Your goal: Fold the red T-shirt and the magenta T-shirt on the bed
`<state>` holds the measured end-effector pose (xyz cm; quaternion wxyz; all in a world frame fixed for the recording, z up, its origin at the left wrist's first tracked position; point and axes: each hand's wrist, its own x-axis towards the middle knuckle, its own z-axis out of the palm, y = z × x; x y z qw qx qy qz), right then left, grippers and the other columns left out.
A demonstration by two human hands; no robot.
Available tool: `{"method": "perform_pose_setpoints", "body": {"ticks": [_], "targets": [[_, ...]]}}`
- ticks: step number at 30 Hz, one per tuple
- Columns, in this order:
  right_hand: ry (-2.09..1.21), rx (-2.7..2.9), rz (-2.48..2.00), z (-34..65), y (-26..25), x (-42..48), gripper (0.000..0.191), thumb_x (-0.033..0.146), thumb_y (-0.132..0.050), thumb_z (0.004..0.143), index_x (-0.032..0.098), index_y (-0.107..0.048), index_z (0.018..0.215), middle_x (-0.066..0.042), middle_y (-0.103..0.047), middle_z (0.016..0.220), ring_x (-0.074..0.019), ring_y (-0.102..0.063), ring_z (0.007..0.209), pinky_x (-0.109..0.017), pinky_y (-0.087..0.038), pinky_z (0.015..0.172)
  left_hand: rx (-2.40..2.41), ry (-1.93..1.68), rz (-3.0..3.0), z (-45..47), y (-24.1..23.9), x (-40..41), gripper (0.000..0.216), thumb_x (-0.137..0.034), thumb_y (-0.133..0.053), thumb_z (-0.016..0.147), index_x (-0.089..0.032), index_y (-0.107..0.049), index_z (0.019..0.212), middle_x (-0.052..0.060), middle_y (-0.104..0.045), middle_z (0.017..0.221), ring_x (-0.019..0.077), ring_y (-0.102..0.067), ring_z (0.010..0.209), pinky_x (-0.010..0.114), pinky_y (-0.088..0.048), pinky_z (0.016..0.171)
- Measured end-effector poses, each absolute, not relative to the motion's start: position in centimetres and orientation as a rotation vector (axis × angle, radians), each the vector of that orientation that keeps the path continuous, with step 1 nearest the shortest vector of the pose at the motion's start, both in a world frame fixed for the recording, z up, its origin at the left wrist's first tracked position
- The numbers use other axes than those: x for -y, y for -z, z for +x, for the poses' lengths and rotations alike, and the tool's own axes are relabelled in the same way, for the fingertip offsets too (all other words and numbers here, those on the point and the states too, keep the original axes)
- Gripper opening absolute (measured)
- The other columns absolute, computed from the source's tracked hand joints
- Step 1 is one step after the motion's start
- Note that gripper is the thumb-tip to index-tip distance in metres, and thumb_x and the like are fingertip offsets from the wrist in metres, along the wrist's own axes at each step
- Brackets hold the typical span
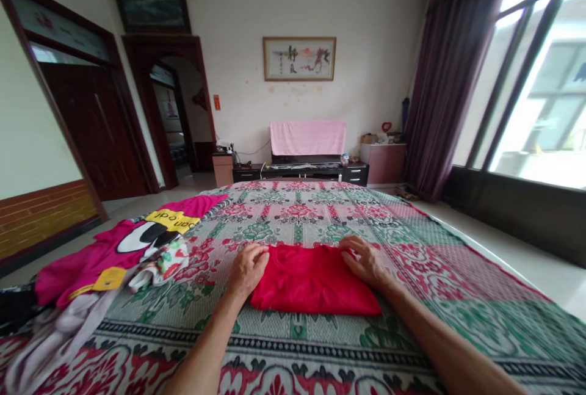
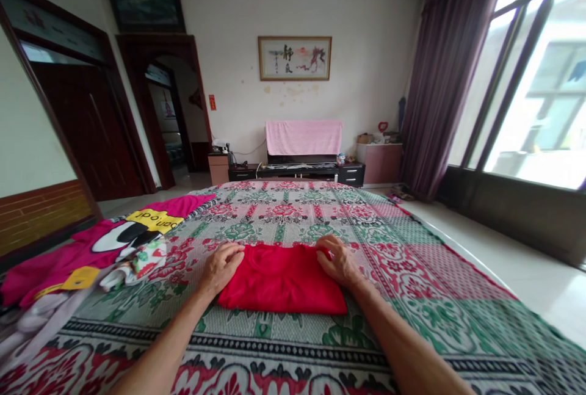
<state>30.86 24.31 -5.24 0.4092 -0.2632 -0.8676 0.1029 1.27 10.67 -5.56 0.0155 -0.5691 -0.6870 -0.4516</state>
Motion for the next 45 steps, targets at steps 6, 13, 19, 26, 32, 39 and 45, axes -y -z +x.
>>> {"method": "perform_pose_setpoints", "body": {"ticks": [6, 13, 19, 26, 32, 39, 45], "targets": [[-0.231, 2.311, -0.663, 30.7, 5.8, -24.7, 0.019, 0.016, -0.048, 0.078, 0.02, -0.066, 0.081, -0.005, -0.067, 0.088, -0.018, -0.06, 0.085, -0.034, -0.045, 0.083, 2.132, 1.172, -1.885, 0.8, 7.4, -11.1, 0.023, -0.028, -0.052, 0.081, -0.02, -0.071, 0.093, 0.006, -0.067, 0.106, 0.018, -0.06, 0.101, 0.031, -0.044, 0.095], [-0.296, 2.312, -0.681, 31.0, 6.1, -24.9, 0.021, 0.021, -0.046, 0.082, 0.02, -0.067, 0.086, -0.006, -0.067, 0.092, -0.0177, -0.061, 0.088, -0.033, -0.046, 0.084, 2.044, 1.082, -1.897, 0.8, 8.1, -11.3, 0.024, -0.026, -0.054, 0.081, -0.02, -0.068, 0.098, 0.008, -0.065, 0.107, 0.0194, -0.059, 0.102, 0.033, -0.044, 0.095], [-0.316, 2.282, -0.846, 31.0, 5.6, -23.0, 0.027, 0.02, -0.051, 0.075, 0.017, -0.066, 0.097, -0.01, -0.064, 0.107, -0.0217, -0.059, 0.101, -0.038, -0.044, 0.093, 2.014, 1.061, -1.948, 0.7, 8.1, -11.3, 0.024, -0.027, -0.05, 0.082, -0.019, -0.066, 0.098, 0.008, -0.065, 0.103, 0.0187, -0.06, 0.099, 0.033, -0.045, 0.094], [-0.225, 2.233, -1.021, 31.9, 6.6, -20.5, 0.033, 0.031, -0.049, 0.081, 0.017, -0.063, 0.108, -0.015, -0.047, 0.133, -0.0256, -0.048, 0.119, -0.042, -0.038, 0.102, 2.0, 1.064, -1.925, 0.7, 8.3, -11.2, 0.024, -0.028, -0.049, 0.083, -0.02, -0.067, 0.097, 0.007, -0.065, 0.105, 0.0185, -0.06, 0.1, 0.032, -0.045, 0.094], [-0.195, 2.291, -1.111, 32.3, 6.3, -20.4, 0.038, 0.034, -0.042, 0.086, 0.016, -0.061, 0.113, -0.013, -0.053, 0.127, -0.0233, -0.051, 0.116, -0.038, -0.038, 0.102, 2.066, 1.179, -1.924, 1.0, 7.5, -10.9, 0.026, -0.029, -0.05, 0.081, -0.019, -0.067, 0.098, 0.007, -0.067, 0.105, 0.0176, -0.061, 0.1, 0.029, -0.045, 0.093], [-0.11, 2.17, -1.375, 32.4, 5.4, -20.2, 0.033, 0.037, -0.046, 0.082, 0.015, -0.07, 0.087, -0.013, -0.064, 0.107, -0.0228, -0.059, 0.104, -0.031, -0.042, 0.092, 2.595, 0.968, -1.501, 0.7, 3.9, -9.1, 0.035, -0.043, -0.043, 0.082, -0.019, -0.067, 0.073, 0.008, -0.071, 0.079, 0.0187, -0.064, 0.075, 0.025, -0.043, 0.068], [-0.205, 2.19, -1.587, 32.4, 3.9, -20.1, 0.032, 0.042, -0.052, 0.076, 0.017, -0.07, 0.069, -0.009, -0.068, 0.075, -0.0185, -0.062, 0.073, -0.026, -0.042, 0.066, 2.869, 0.566, -1.712, 1.4, 2.6, -9.1, 0.042, -0.049, -0.045, 0.074, -0.02, -0.053, 0.044, 0.005, -0.056, 0.047, 0.0176, -0.055, 0.053, 0.026, -0.031, 0.05]]}}
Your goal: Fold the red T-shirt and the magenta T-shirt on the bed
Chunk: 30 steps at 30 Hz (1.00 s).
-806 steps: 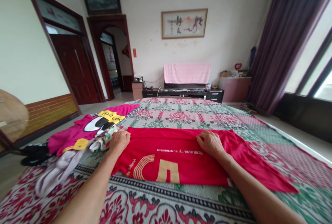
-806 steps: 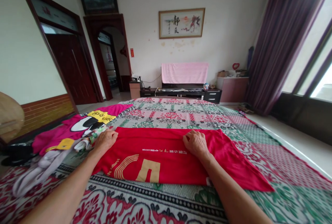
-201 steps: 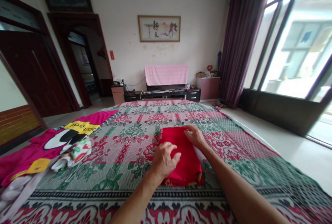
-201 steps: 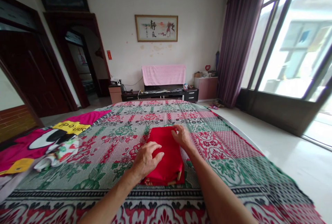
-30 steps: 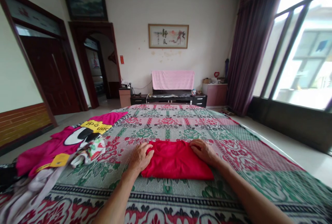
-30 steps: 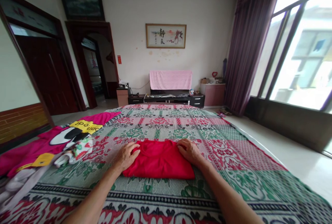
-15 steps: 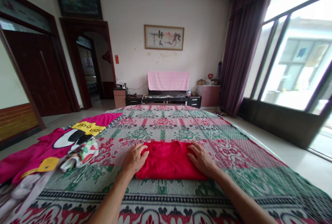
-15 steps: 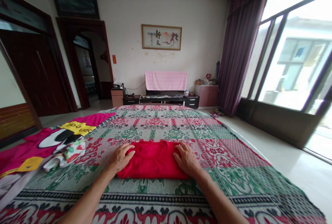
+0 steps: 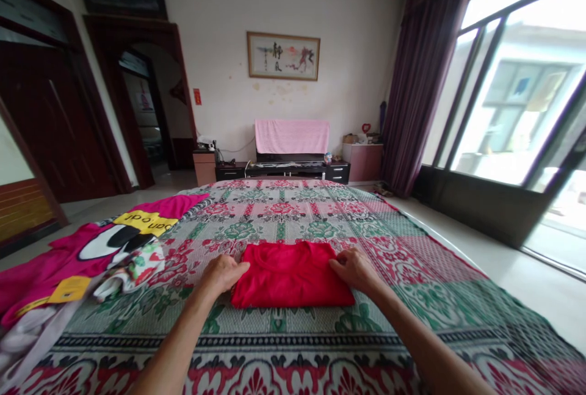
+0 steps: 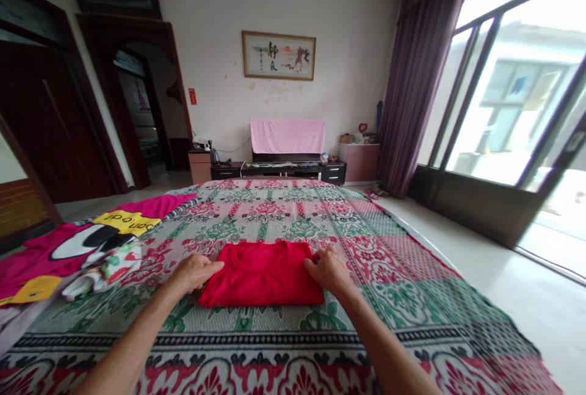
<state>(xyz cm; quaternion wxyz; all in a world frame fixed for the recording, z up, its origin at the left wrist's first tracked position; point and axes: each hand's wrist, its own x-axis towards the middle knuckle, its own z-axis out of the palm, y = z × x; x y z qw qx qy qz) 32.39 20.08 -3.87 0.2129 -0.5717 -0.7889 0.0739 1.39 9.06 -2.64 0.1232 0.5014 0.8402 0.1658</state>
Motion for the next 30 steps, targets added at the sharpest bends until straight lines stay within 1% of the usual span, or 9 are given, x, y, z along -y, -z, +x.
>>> {"method": "perform_pose_setpoints", "body": {"ticks": [4, 10, 15, 18, 21, 22, 24, 26, 30], "targets": [[-0.279, 2.161, -1.693, 31.6, 3.5, -20.0, 0.033, 0.045, -0.051, 0.075, 0.018, -0.069, 0.069, -0.007, -0.066, 0.064, -0.018, -0.061, 0.064, -0.026, -0.037, 0.057, -2.5, -0.506, 1.451, 2.1, 3.3, -9.7, 0.034, -0.041, -0.051, 0.069, -0.02, -0.05, 0.042, 0.005, -0.056, 0.048, 0.0175, -0.055, 0.051, 0.027, -0.03, 0.048], [-0.325, 2.132, -1.71, 31.0, 3.4, -19.9, 0.021, 0.038, -0.056, 0.073, 0.022, -0.068, 0.068, -0.006, -0.068, 0.065, -0.0185, -0.061, 0.062, -0.025, -0.035, 0.053, -2.566, -0.673, 1.479, 3.0, 3.2, -9.4, 0.027, -0.036, -0.055, 0.066, -0.021, -0.051, 0.044, 0.003, -0.057, 0.047, 0.0173, -0.057, 0.052, 0.024, -0.029, 0.045], [-0.273, 2.021, -1.628, 31.2, 3.8, -20.2, 0.025, 0.04, -0.054, 0.076, 0.02, -0.066, 0.068, -0.005, -0.068, 0.066, -0.0173, -0.061, 0.063, -0.025, -0.036, 0.055, -2.57, -0.777, 1.441, 3.3, 2.7, -9.6, 0.026, -0.038, -0.053, 0.07, -0.021, -0.055, 0.051, 0.001, -0.062, 0.054, 0.016, -0.059, 0.057, 0.022, -0.031, 0.048], [-0.338, 1.949, -1.582, 31.2, 3.7, -20.3, 0.018, 0.034, -0.056, 0.074, 0.019, -0.066, 0.079, -0.005, -0.07, 0.075, -0.0181, -0.063, 0.07, -0.025, -0.04, 0.06, -2.506, -0.906, 1.325, 2.9, 3.0, -10.0, 0.02, -0.039, -0.057, 0.068, -0.02, -0.064, 0.068, 0.002, -0.069, 0.069, 0.0173, -0.062, 0.066, 0.022, -0.038, 0.054], [-0.487, 1.851, -1.531, 31.3, 3.8, -20.6, 0.024, 0.028, -0.057, 0.073, 0.017, -0.063, 0.093, -0.006, -0.071, 0.084, -0.018, -0.064, 0.075, -0.025, -0.043, 0.064, -2.382, -1.119, 1.203, 2.4, 3.2, -9.9, 0.038, -0.035, -0.063, 0.065, -0.016, -0.066, 0.098, 0.006, -0.071, 0.087, 0.0177, -0.064, 0.073, 0.022, -0.043, 0.06], [-0.542, 1.832, -1.509, 31.4, 4.0, -20.7, 0.025, 0.026, -0.056, 0.073, 0.017, -0.062, 0.095, -0.005, -0.071, 0.085, -0.0173, -0.064, 0.074, -0.024, -0.044, 0.064, -2.319, -1.186, 1.177, 2.3, 3.3, -9.8, 0.043, -0.034, -0.062, 0.066, -0.016, -0.064, 0.105, 0.006, -0.071, 0.09, 0.0171, -0.064, 0.073, 0.022, -0.044, 0.06], [-0.629, 1.83, -1.445, 31.7, 4.5, -21.3, 0.024, 0.022, -0.054, 0.072, 0.018, -0.062, 0.093, -0.004, -0.071, 0.084, -0.0161, -0.064, 0.072, -0.024, -0.045, 0.063, -2.154, -1.261, 1.123, 2.1, 3.3, -9.6, 0.049, -0.031, -0.06, 0.067, -0.016, -0.061, 0.114, 0.005, -0.071, 0.086, 0.0151, -0.063, 0.068, 0.022, -0.044, 0.057], [-0.657, 1.856, -1.364, 32.0, 5.1, -21.9, 0.021, 0.019, -0.054, 0.069, 0.019, -0.064, 0.087, -0.002, -0.071, 0.081, -0.0161, -0.064, 0.073, -0.024, -0.046, 0.063, -1.995, -1.276, 1.067, 1.8, 3.4, -9.4, 0.049, -0.026, -0.058, 0.067, -0.015, -0.061, 0.114, 0.002, -0.071, 0.076, 0.0134, -0.061, 0.06, 0.021, -0.043, 0.053], [-0.708, 1.865, -1.268, 32.2, 6.0, -22.6, 0.015, 0.02, -0.057, 0.065, 0.021, -0.067, 0.077, 0.001, -0.07, 0.073, -0.0164, -0.063, 0.071, -0.024, -0.047, 0.061, -1.963, -1.27, 1.086, 1.3, 4.1, -9.6, 0.037, -0.022, -0.059, 0.063, -0.013, -0.068, 0.098, 0.0, -0.069, 0.068, 0.0114, -0.059, 0.056, 0.019, -0.04, 0.05]]}}
